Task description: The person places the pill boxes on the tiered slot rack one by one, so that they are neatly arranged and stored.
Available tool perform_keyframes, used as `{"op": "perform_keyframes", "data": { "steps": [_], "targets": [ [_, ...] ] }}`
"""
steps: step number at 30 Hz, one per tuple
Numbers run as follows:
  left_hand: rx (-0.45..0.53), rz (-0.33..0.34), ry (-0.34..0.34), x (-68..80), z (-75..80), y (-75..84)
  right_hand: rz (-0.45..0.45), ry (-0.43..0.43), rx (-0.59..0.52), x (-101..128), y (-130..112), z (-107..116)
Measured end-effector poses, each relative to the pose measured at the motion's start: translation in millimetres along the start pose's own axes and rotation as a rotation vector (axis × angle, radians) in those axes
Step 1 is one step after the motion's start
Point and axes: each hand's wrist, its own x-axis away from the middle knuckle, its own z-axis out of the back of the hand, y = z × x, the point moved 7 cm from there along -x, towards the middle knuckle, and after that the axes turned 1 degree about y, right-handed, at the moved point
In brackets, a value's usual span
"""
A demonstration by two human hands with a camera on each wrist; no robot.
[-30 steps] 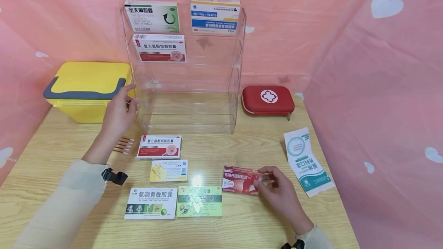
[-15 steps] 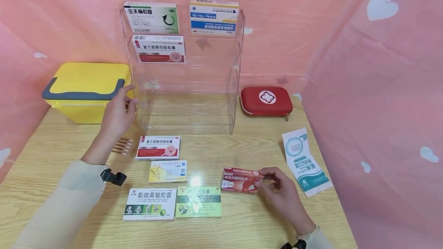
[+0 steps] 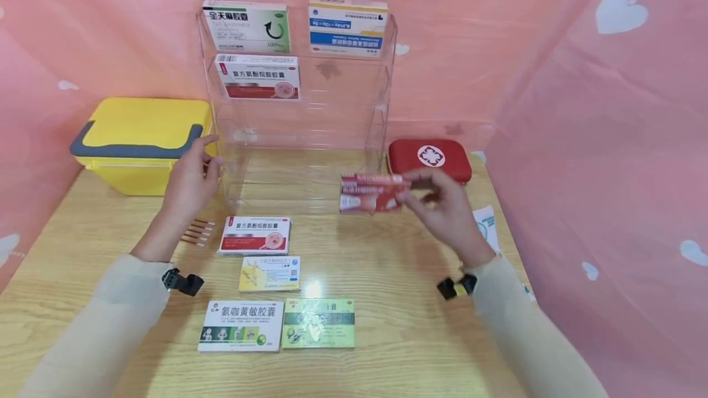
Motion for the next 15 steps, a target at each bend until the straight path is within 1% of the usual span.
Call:
{"op": "perform_keyframes", "data": {
  "steps": [4,9,12,15],
  "targets": [
    [0.012,0.003,0.0,-1.2,0.0,-1.8,0.04,0.032,-0.049,-57.2,-9.9,7.5],
    [0.032,0.01,-0.004,-2.9,0.7,-2.8,0.004,0.099,-0.076,-122.2,-18.4,18.6],
    [0.042,0.02,-0.013,-3.2,0.8,-3.8,-0.011,0.129,-0.078,-151.0,-25.9,22.7],
    [0.05,0.027,-0.026,-2.7,1.2,-4.2,-0.004,0.151,-0.082,-171.1,-32.9,25.3]
  ]
}}
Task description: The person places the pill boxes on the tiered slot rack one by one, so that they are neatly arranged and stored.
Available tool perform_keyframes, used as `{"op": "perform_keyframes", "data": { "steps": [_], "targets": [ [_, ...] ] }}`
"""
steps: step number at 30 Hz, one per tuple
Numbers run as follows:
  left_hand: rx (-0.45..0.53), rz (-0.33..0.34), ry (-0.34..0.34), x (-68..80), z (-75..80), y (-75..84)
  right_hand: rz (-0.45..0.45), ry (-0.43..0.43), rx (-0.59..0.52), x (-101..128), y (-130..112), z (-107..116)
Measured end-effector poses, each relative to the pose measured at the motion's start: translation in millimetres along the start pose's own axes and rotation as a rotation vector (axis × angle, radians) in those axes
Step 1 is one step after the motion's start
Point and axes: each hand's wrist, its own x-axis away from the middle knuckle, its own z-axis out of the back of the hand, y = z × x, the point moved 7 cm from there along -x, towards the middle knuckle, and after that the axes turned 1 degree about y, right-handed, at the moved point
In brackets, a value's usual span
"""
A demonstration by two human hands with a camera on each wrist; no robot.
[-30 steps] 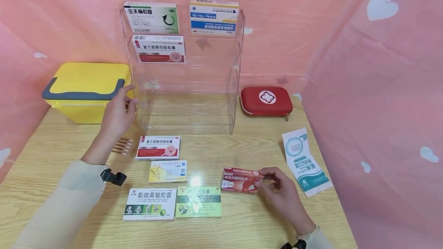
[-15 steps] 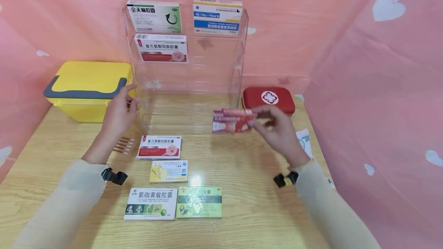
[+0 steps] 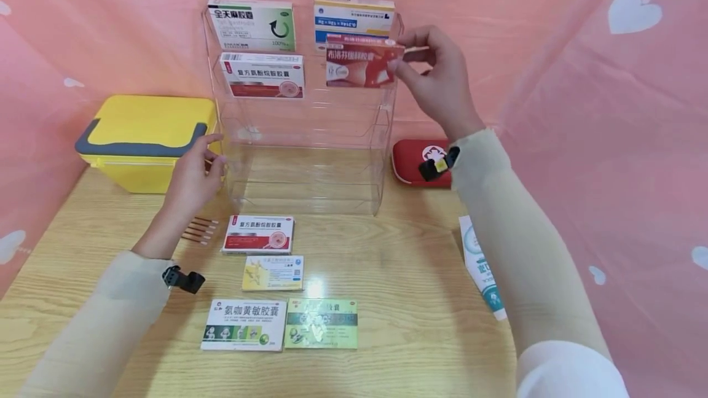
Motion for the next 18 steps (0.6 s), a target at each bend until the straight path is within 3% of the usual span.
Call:
{"op": "perform_keyframes", "data": {
  "steps": [9,18],
  "targets": [
    [0.017,0.003,-0.015,-1.3,2.0,-0.3,-0.04,-0.009,-0.017,-19.1,-5.8,-10.2],
    [0.02,0.021,-0.028,-0.6,1.7,-1.0,0.047,-0.098,0.246,-25.4,1.0,-23.7]
  ]
}}
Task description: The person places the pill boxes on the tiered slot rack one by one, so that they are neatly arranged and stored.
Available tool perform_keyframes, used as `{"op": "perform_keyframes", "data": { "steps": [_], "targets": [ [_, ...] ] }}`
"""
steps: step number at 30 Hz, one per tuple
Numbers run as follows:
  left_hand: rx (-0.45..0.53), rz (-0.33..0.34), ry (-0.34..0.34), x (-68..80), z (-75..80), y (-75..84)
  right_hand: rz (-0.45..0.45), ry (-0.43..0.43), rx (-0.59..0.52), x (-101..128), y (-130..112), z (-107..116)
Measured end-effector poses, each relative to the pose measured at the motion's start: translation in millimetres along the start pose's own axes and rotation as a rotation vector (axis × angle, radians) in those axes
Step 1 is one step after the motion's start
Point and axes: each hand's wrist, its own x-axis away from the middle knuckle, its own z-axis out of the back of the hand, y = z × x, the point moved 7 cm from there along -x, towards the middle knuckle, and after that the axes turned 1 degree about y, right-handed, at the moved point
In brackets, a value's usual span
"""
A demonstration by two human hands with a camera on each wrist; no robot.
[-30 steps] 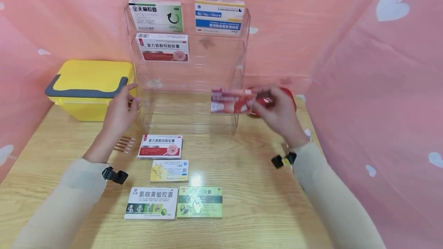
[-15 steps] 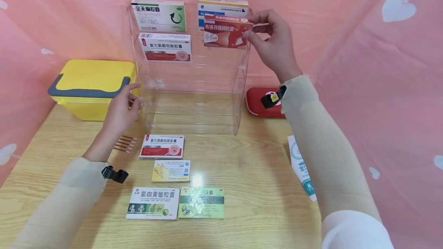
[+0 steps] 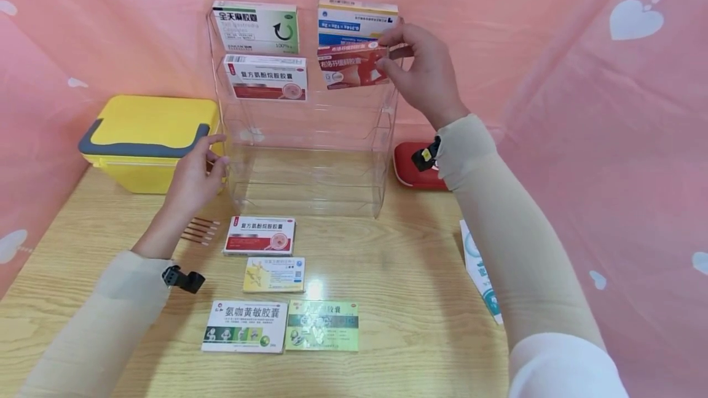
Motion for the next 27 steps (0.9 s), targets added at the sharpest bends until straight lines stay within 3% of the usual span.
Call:
{"op": "perform_keyframes", "data": {
  "steps": [5,9,13,20,27],
  "targets": [
    [-0.004,0.0,0.007,0.0,-0.2,-0.9,-0.01,-0.072,0.151,-1.3,3.5,-8.4],
    [-0.006,-0.007,0.01,-0.2,-0.7,-1.0,-0.025,-0.106,0.206,-0.3,5.2,-11.8],
    [-0.008,-0.013,0.013,-0.9,-1.0,-1.0,-0.035,-0.108,0.231,0.1,6.4,-11.5],
    [-0.014,-0.016,0.017,-0.4,-0.8,-1.0,0.037,-0.067,0.302,-0.3,3.1,-9.7],
    [-0.012,-0.021,0.019,-0.7,-1.4,-0.7,-0.012,-0.063,0.365,2.2,8.5,-9.0]
  ]
}}
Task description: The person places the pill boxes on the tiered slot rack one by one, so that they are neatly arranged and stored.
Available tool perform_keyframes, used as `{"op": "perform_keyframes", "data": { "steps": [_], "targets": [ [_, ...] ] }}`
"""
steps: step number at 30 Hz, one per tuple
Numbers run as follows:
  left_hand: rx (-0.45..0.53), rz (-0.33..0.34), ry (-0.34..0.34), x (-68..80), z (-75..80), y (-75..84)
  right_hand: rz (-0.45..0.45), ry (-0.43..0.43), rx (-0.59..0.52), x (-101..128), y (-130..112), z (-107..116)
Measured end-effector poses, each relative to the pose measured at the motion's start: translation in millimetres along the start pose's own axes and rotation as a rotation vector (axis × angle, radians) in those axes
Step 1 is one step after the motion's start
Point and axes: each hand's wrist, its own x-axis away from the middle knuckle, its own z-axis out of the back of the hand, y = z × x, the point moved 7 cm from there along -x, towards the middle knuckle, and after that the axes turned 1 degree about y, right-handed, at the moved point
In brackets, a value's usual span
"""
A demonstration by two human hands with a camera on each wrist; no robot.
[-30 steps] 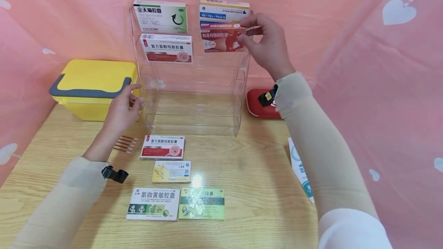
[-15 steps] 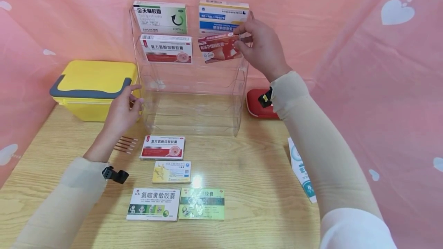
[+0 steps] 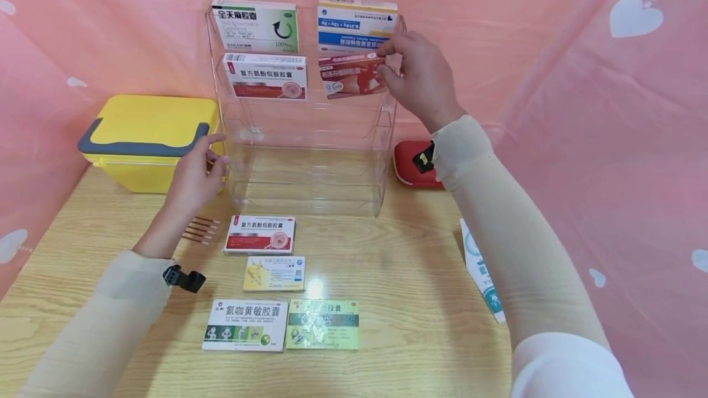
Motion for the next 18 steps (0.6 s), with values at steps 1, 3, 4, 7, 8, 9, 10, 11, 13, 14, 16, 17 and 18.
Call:
{"op": "perform_keyframes", "data": {
  "steps": [1,3,4,7,8,9,10,11,13,14,16,17,18],
  "targets": [
    [0.001,0.001,0.0,-0.3,-0.4,0.2,-0.008,-0.002,0.003,0.3,1.7,0.2],
    [0.001,0.003,-0.001,-0.8,-1.2,0.7,-0.017,0.008,-0.008,1.0,4.5,1.1],
    [0.002,0.003,-0.001,-0.9,-1.7,1.0,-0.02,0.018,-0.017,1.5,5.9,2.0],
    [0.0,0.005,0.0,-1.3,-3.3,1.3,-0.018,0.062,-0.058,4.8,8.9,6.7],
    [0.0,0.008,-0.003,-1.2,-4.0,1.2,-0.016,0.078,-0.073,7.2,10.0,8.6],
    [0.0,0.01,-0.005,-1.0,-4.6,1.2,-0.014,0.091,-0.084,10.2,11.5,10.7],
    [0.001,0.012,-0.01,-0.8,-5.2,1.2,-0.008,0.103,-0.09,13.8,13.0,12.9],
    [0.002,0.014,-0.014,-0.5,-5.7,1.2,-0.006,0.11,-0.092,17.9,14.8,14.8],
    [0.005,0.012,-0.019,0.2,-5.8,1.8,0.006,0.113,-0.082,26.3,18.2,18.2],
    [0.006,0.01,-0.018,0.4,-5.4,1.9,0.009,0.107,-0.07,30.0,20.0,19.1],
    [0.007,0.008,-0.01,0.9,-3.5,2.1,0.025,0.087,-0.051,34.9,21.9,20.3],
    [0.007,0.008,-0.005,1.3,-2.2,2.1,0.026,0.072,-0.045,36.0,22.5,20.1],
    [0.005,0.011,0.0,1.6,-1.3,1.7,0.033,0.059,-0.043,36.5,22.5,19.9]
  ]
}}
